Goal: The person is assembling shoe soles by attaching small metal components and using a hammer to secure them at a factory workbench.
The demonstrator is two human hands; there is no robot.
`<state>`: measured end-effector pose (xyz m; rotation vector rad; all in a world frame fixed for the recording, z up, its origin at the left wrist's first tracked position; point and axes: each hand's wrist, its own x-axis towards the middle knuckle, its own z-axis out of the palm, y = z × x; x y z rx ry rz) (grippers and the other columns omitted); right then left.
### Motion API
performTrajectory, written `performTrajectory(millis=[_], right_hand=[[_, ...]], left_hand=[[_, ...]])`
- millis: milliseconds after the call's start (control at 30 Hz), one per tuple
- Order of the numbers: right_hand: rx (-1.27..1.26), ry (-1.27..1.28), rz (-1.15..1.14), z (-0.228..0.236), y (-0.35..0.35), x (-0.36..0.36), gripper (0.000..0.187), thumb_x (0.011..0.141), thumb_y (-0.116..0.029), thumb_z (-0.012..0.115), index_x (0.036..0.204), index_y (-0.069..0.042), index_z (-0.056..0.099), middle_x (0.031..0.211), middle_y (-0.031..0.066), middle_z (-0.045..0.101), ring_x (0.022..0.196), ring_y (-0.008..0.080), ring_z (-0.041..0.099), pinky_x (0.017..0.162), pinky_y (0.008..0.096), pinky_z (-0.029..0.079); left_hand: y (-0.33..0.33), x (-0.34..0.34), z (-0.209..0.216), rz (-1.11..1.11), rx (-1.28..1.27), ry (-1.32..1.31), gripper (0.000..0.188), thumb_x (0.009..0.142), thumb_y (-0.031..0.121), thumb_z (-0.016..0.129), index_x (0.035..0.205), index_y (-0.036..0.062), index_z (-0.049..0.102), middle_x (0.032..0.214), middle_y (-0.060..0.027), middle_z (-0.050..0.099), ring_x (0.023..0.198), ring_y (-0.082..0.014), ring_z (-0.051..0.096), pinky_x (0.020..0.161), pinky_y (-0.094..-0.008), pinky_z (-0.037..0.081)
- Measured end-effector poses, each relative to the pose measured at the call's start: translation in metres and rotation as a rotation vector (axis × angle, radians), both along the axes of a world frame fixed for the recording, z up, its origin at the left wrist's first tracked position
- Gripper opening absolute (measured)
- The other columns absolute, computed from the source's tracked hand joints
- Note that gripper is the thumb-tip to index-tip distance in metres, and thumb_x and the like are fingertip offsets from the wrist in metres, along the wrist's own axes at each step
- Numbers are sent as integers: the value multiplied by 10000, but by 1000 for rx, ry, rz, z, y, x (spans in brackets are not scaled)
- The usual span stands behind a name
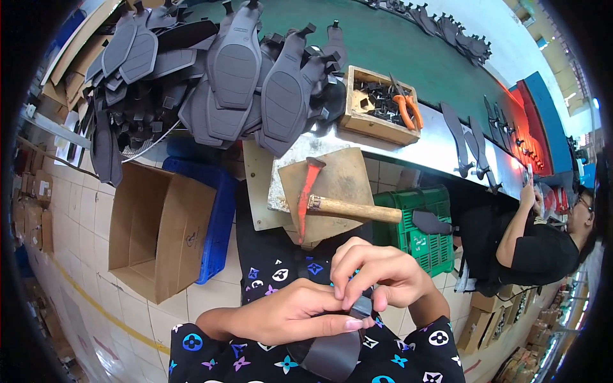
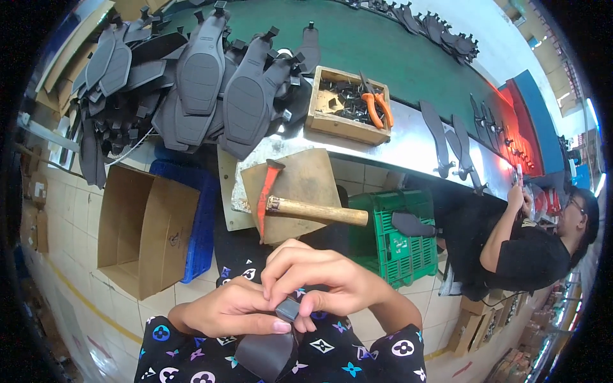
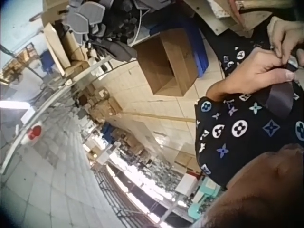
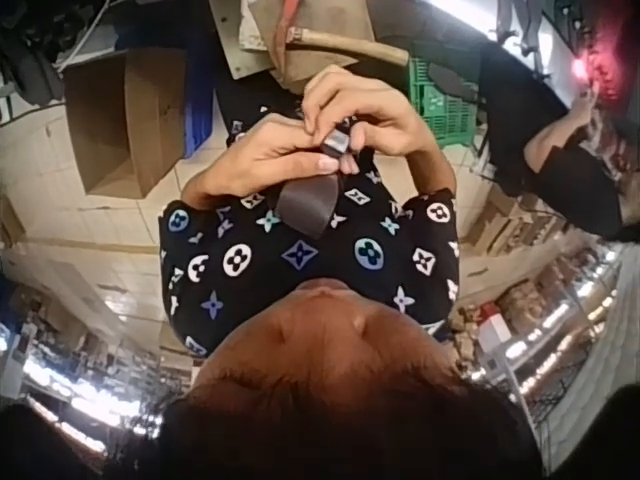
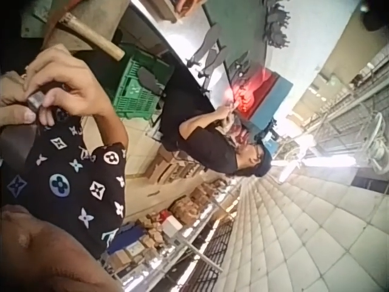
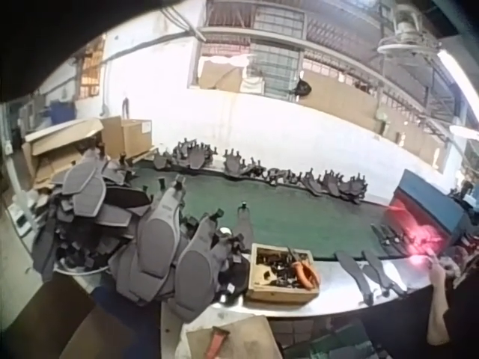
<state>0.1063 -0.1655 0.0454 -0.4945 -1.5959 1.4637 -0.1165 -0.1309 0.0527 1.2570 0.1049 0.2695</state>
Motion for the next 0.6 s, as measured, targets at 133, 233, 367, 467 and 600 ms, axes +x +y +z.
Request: performTrajectory(millis=[133, 233, 367, 467, 600], right_hand=[[-64, 54, -125, 11, -4, -17, 467, 994, -451, 568, 914, -19, 729, 1009, 113, 659, 1045, 323, 561, 930, 444, 456], [-13, 80, -242, 6, -8, -21, 395, 923, -376, 691, 1035, 3, 704, 1117, 238, 705, 1208, 442, 588, 1044, 528, 379], [34, -193, -624, 5, -22, -9, 285, 825, -34, 684, 1103, 24, 701, 1056, 188, 745, 1159, 379, 662, 1131, 572, 296], [267, -253, -945, -7, -9, 13, 296, 846, 5, 600, 1132, 34, 674, 984, 190, 754, 1117, 350, 686, 1144, 621, 266], [78, -297, -1015, 1, 20, 19, 417, 910, -42, 621, 1315, 50, 592, 1251, 212, 671, 1252, 293, 605, 1155, 440, 342]], left_hand=[[-6, -1, 5, 128, 123, -47, 278, 1013, 180, 600, 1200, -18, 658, 1046, -166, 679, 924, -232, 672, 803, -329, 509], [-6, 0, 1, 326, 276, 18, 288, 994, 196, 624, 1168, -32, 646, 1038, -191, 678, 941, -263, 686, 811, -340, 521], [-5, 16, -1, 358, -95, 118, 423, 1002, 222, 605, 1345, -17, 544, 1289, -200, 608, 1147, -231, 618, 906, -333, 515], [-5, 17, -4, 400, -255, 158, 446, 1002, 220, 611, 1375, -8, 524, 1268, -183, 638, 1130, -197, 624, 919, -322, 508], [23, 23, -6, 462, 374, 281, 416, 974, 192, 648, 1328, -14, 571, 1181, -184, 685, 1061, -216, 669, 923, -327, 508]])
